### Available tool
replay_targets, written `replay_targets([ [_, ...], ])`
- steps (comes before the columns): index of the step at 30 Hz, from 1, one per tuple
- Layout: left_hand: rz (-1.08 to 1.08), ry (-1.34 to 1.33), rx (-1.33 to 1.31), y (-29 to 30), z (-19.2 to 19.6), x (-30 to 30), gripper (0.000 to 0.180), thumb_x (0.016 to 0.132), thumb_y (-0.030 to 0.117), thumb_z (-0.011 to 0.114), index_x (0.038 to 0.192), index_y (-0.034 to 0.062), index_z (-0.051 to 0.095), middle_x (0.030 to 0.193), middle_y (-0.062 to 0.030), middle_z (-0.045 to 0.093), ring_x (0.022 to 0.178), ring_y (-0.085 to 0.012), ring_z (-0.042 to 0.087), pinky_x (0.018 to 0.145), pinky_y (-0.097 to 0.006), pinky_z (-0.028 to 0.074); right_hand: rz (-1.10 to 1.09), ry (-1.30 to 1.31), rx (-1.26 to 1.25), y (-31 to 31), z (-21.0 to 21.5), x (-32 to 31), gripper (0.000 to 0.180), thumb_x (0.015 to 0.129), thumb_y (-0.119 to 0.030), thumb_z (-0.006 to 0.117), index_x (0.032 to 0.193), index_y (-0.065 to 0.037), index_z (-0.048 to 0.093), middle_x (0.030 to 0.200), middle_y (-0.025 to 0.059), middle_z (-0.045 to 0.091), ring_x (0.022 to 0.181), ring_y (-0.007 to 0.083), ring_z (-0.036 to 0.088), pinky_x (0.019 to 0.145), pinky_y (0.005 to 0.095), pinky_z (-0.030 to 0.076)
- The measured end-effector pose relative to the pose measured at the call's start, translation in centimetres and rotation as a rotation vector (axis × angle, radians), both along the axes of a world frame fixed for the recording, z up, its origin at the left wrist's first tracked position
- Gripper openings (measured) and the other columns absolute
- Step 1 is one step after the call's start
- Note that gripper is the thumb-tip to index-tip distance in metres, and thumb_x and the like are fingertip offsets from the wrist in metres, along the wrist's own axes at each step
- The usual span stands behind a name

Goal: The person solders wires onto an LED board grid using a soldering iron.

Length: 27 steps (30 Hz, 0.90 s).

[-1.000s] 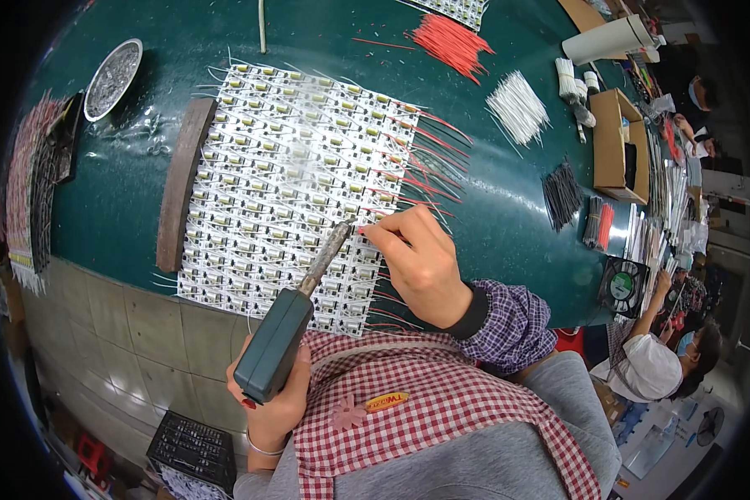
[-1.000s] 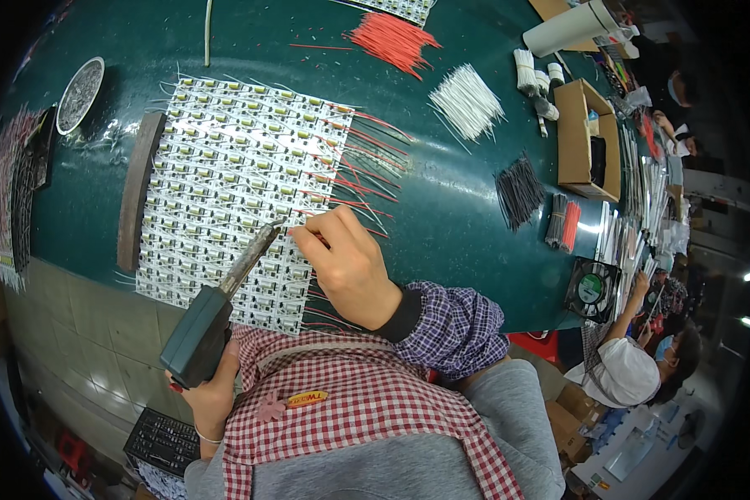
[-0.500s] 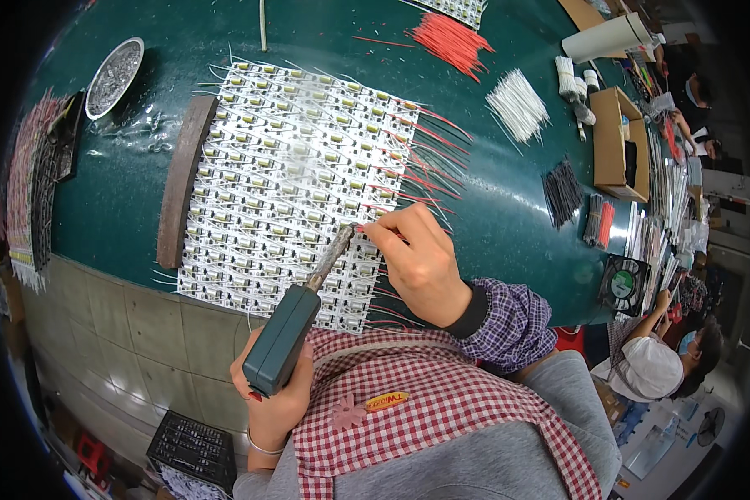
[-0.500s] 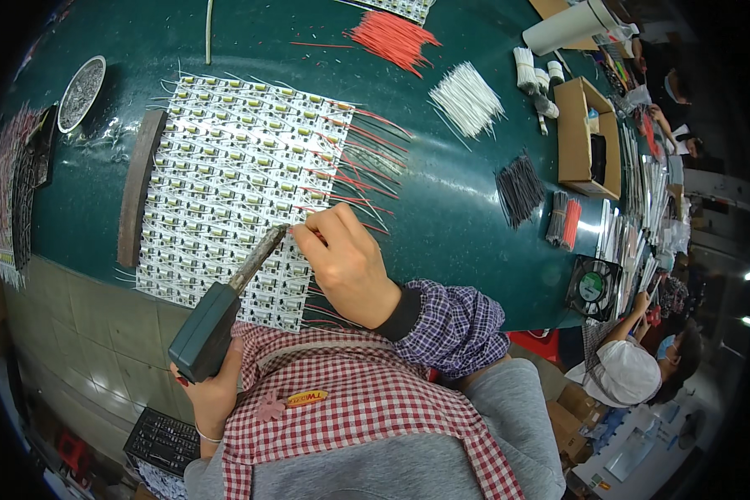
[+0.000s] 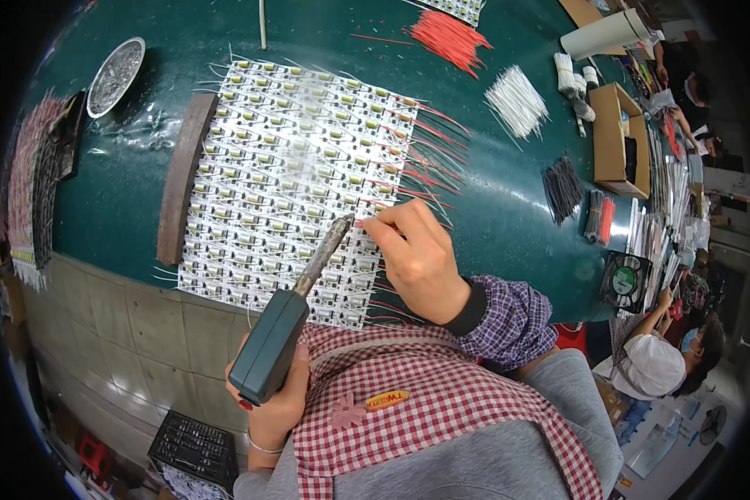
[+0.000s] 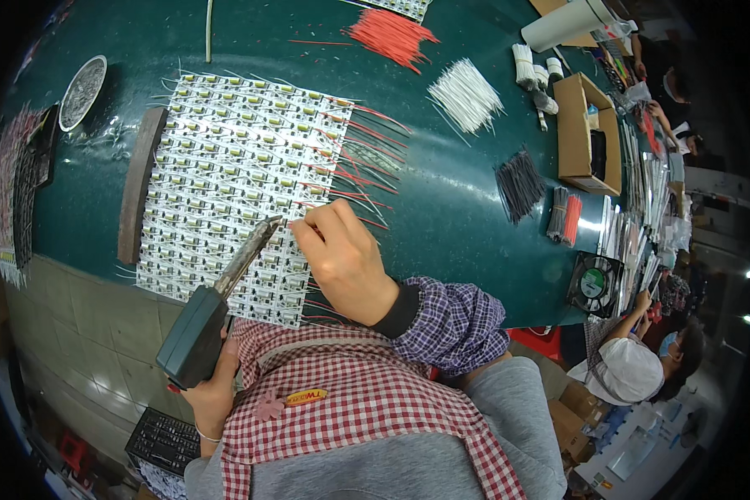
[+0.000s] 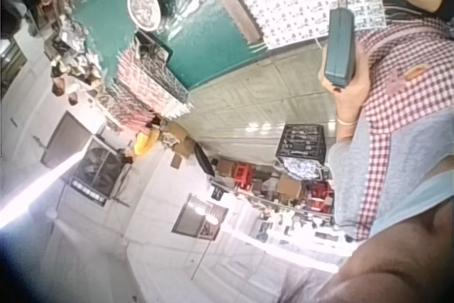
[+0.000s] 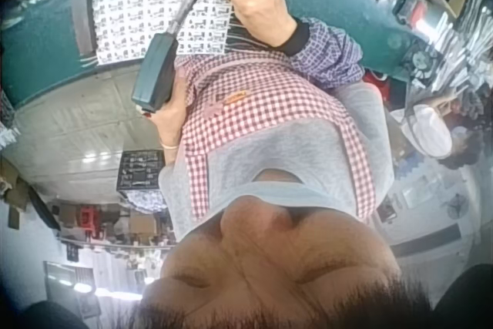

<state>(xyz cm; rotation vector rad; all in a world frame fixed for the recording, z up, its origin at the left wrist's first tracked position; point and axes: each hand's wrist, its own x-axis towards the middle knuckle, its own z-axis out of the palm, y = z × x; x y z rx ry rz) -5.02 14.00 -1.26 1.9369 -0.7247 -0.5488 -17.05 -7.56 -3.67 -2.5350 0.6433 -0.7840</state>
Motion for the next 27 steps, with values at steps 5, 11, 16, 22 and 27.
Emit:
replay_targets([
  [5,-0.017,0.056,0.020,-0.2,0.8,0.2,0.018,0.076,0.004,0.078,0.091,-0.0026,0.071,0.080,-0.0095,0.067,0.061,-0.0199,0.063,0.059,-0.031,0.048,0.021,0.057,-0.023,0.0,-0.1,-0.4,0.030,0.070,0.007,0.066,0.100,0.005,0.066,0.093,0.0117,0.059,0.085,0.0265,0.057,0.071,0.0338,0.052],
  [11,0.035,0.024,0.007,0.5,0.4,-0.2,0.019,0.076,0.005,0.079,0.091,-0.0024,0.071,0.082,-0.0094,0.068,0.062,-0.0195,0.063,0.060,-0.031,0.048,0.044,0.008,-0.018,0.1,0.0,-0.6,0.034,0.067,0.009,0.065,0.100,0.005,0.066,0.092,0.0112,0.059,0.084,0.0266,0.056,0.069,0.0345,0.051],
  [16,0.008,0.013,-0.006,0.7,0.7,-0.1,0.018,0.076,0.004,0.079,0.090,-0.0028,0.071,0.083,-0.0093,0.067,0.062,-0.0193,0.062,0.059,-0.030,0.048,0.069,-0.042,0.032,0.9,0.0,-0.9,0.035,0.064,0.011,0.064,0.099,0.005,0.068,0.089,0.0105,0.059,0.081,0.0258,0.056,0.066,0.0335,0.050],
  [22,-0.042,0.085,0.000,0.2,1.5,0.2,0.014,0.077,-0.001,0.074,0.089,-0.0041,0.069,0.079,-0.0081,0.064,0.061,-0.0150,0.059,0.056,-0.028,0.046,0.058,-0.023,0.050,1.2,-0.3,-1.0,0.035,0.065,0.013,0.064,0.099,0.004,0.068,0.089,0.0101,0.059,0.081,0.0255,0.057,0.065,0.0331,0.050],
  [27,-0.070,0.105,-0.013,0.2,1.6,0.2,0.012,0.077,-0.004,0.071,0.089,-0.0059,0.068,0.078,-0.0086,0.063,0.062,-0.0130,0.059,0.054,-0.027,0.045,0.058,-0.016,0.059,1.3,-0.4,-1.0,0.035,0.066,0.013,0.064,0.099,0.003,0.067,0.089,0.0103,0.057,0.081,0.0256,0.055,0.065,0.0337,0.049],
])
